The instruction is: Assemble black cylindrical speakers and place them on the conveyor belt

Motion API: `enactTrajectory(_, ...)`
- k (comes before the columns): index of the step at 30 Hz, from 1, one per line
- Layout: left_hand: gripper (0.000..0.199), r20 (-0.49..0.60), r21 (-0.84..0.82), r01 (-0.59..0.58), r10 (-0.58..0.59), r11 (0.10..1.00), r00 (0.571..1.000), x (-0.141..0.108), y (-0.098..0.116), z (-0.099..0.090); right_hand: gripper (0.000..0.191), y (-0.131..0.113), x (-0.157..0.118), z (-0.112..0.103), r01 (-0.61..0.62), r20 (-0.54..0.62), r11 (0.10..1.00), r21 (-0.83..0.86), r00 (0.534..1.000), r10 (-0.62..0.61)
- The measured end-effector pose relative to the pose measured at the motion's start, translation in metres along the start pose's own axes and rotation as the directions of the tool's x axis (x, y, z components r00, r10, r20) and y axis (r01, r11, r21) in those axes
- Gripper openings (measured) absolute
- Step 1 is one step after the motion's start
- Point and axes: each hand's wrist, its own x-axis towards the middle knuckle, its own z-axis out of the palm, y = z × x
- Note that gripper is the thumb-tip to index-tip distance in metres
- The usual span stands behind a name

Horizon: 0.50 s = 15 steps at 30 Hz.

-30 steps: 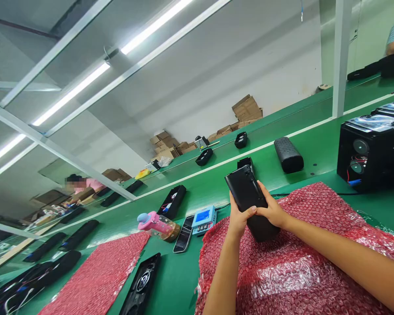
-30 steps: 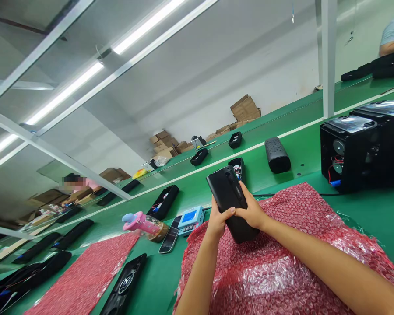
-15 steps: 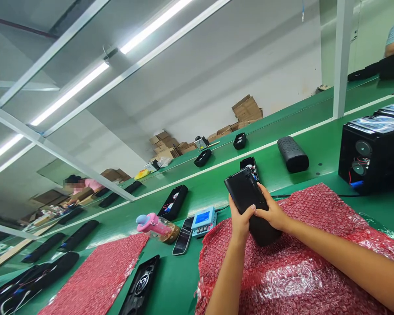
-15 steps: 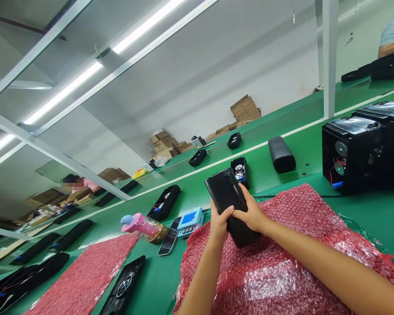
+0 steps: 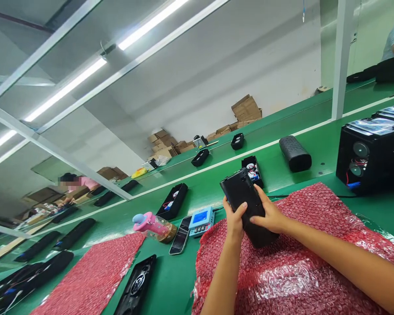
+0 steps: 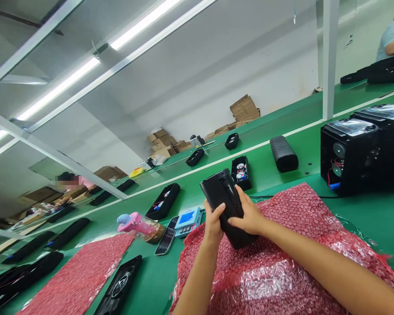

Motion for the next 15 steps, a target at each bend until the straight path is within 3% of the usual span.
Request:
enactTrajectory(3, 0.086, -0.027, 0.059, -0.018, 0.02, 0.998, 0.999, 0.001, 0.002, -0.001, 0.105, -0.001, -0.003, 0.0, -0.001, 0.031, 0.999, 0.042, 1.0, 0.0)
enactTrajectory(8, 0.078, -0.017, 0.112, -0.062, 0.064, 0.992, 0.998, 0.003, -0.003, -0.005, 0.1, 0.0, -0.004, 0.004, -0.064, -0.01, 0.983, 0.169, 0.998, 0.067)
enactTrajectory(12, 0.111, 0.148, -0.003, 0.042, -0.041, 0.999, 0.988, 0.008, -0.012, -0.013, 0.104, 0.004, 0.001, -0.002, -0.086, 0.017, 0.979, 0.187, 0.996, 0.085)
enactTrajectory(15, 0.131, 0.235, -0.117, 0.134, -0.104, 0.984, 0.966, 0.01, -0.018, -0.017, 0.099, 0.007, 0.007, -0.016, -0.153, 0.161, 0.96, 0.235, 0.98, 0.117)
